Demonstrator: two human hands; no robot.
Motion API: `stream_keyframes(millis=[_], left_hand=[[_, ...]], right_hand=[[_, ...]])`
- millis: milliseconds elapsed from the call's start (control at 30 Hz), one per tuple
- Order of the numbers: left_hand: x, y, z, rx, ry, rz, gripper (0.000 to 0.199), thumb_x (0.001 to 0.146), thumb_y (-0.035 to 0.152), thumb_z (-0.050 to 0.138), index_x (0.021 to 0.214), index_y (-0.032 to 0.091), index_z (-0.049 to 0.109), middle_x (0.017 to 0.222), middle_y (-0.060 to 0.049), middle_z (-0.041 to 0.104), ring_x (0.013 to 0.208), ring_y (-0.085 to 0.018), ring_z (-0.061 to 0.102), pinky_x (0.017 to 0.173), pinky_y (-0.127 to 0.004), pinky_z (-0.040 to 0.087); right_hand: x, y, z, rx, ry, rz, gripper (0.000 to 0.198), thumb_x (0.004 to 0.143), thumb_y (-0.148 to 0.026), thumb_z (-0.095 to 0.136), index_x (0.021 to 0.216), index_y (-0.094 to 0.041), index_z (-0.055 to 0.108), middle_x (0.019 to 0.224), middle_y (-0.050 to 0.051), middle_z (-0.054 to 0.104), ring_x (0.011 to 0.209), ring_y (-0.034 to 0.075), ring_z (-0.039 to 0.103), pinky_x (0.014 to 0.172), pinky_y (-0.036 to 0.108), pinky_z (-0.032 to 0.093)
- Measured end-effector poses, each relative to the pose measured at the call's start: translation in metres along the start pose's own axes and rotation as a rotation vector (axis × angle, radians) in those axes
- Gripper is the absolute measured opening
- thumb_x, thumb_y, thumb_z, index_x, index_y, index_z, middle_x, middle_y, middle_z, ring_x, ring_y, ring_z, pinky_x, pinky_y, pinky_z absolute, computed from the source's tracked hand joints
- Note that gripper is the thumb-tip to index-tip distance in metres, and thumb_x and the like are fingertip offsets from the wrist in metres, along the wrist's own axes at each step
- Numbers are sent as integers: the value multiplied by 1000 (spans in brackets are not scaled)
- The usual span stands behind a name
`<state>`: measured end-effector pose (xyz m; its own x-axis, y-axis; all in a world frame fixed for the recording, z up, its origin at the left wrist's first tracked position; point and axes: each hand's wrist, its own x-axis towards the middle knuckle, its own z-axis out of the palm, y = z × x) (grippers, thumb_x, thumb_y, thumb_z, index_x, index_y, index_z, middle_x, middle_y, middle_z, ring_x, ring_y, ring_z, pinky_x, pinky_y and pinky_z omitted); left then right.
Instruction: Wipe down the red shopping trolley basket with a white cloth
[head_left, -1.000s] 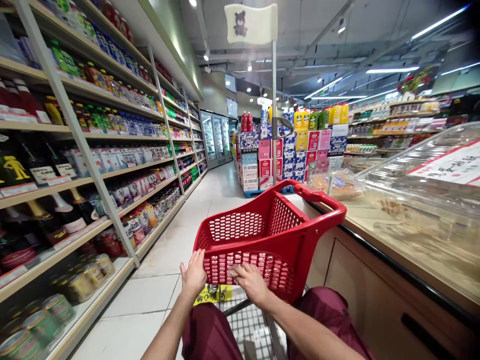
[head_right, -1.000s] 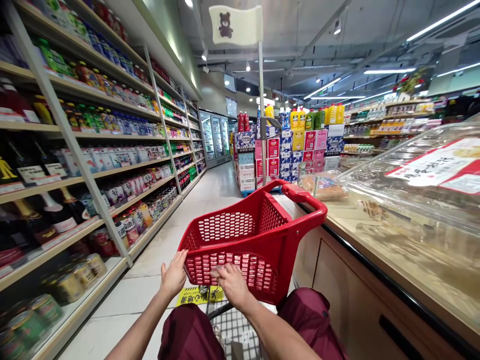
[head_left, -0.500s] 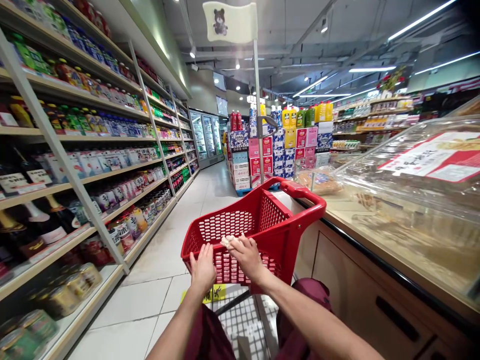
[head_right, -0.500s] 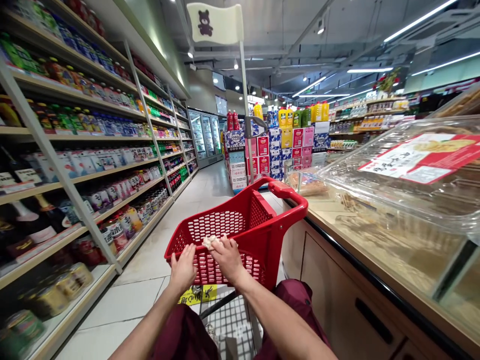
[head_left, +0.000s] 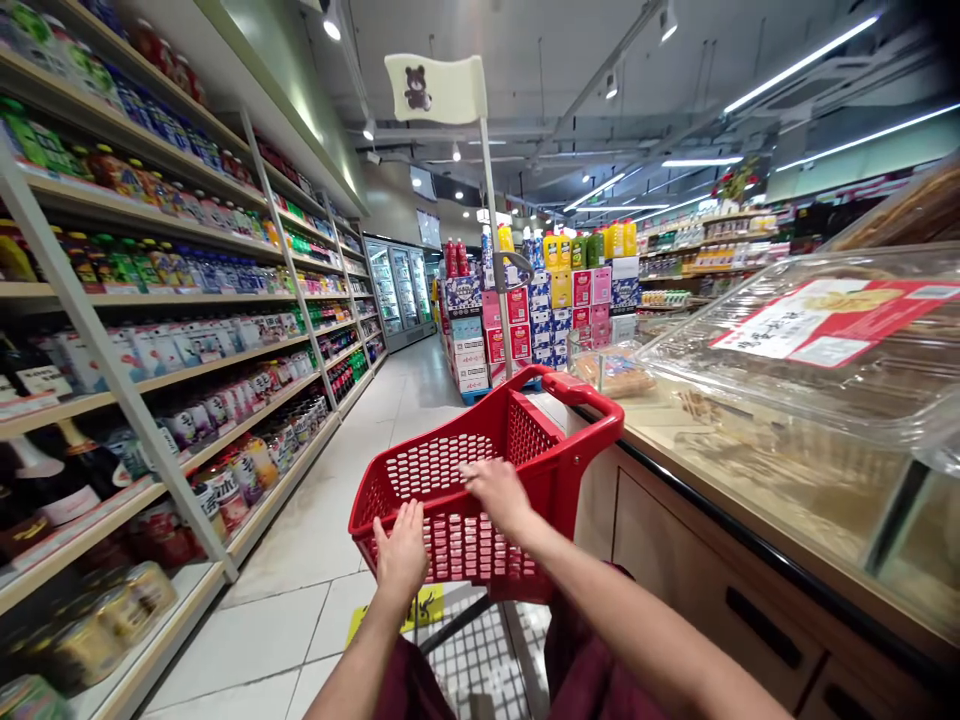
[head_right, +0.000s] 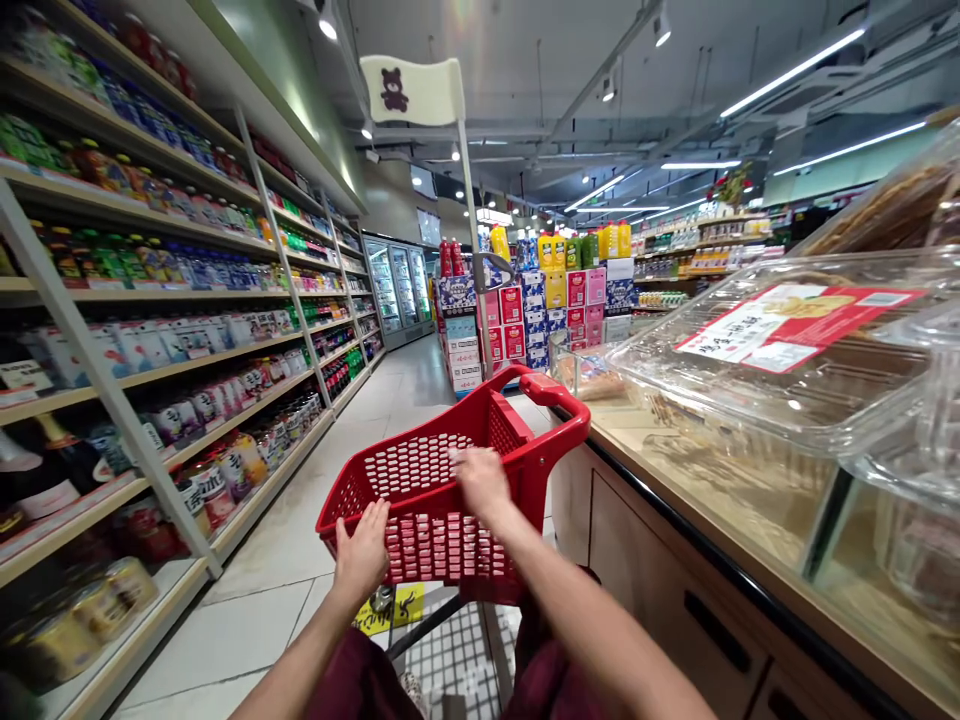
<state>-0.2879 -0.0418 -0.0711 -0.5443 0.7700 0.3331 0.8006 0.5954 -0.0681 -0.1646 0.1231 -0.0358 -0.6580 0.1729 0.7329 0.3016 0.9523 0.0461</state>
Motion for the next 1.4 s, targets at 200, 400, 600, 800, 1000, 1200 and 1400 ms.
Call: stream_keyframes(millis=[200,400,600,800,1000,1200,1400], left_hand=[[-2,14,0,1,-18,-78,68,64,3,32,132,15,34,139,-9,35,130,-23,28,105,-58,12],[-7,10,7,81,-38,-76,79,60,0,33,136,21,23,144,-7,25,133,-21,20,104,-58,11],[-1,18,7,111,-41,-77,75,62,2,33,135,22,27,143,-8,29,132,-23,23,103,-59,9],[8,47,8,37,21,48,79,60,4,34,136,20,24,144,-5,25,132,-20,22,105,-57,9],[6,51,8,17,26,31,75,61,7,35,135,19,26,143,-6,27,132,-21,23,104,-59,11],[1,54,11,7,44,35,78,60,2,33,135,21,25,144,-4,25,132,-19,21,105,-57,11],[-1,57,13,-6,65,11,77,61,4,34,136,19,23,145,-5,23,133,-21,19,104,-58,13]], right_hand=[[-25,88,-42,-130,340,359,25,86,-16,41,91,-16,65,104,11,59,96,21,47,87,40,31],[-19,56,-15,60,185,-67,29,89,-19,37,106,-21,61,104,7,61,99,17,50,96,37,33],[-24,114,-49,-54,470,315,33,89,-16,33,102,-15,64,109,12,59,108,23,47,98,46,31],[-24,82,-32,70,284,-20,32,89,-20,39,117,-25,55,111,5,60,109,18,49,98,39,37],[-38,109,-48,1,466,225,34,89,-17,35,114,-19,57,117,10,55,120,22,39,103,48,29],[-54,90,-34,63,371,2,32,90,-19,37,116,-22,55,118,6,55,118,19,41,100,39,36],[-99,92,-29,47,412,164,30,89,-19,39,111,-22,58,115,9,54,104,22,48,87,39,45]])
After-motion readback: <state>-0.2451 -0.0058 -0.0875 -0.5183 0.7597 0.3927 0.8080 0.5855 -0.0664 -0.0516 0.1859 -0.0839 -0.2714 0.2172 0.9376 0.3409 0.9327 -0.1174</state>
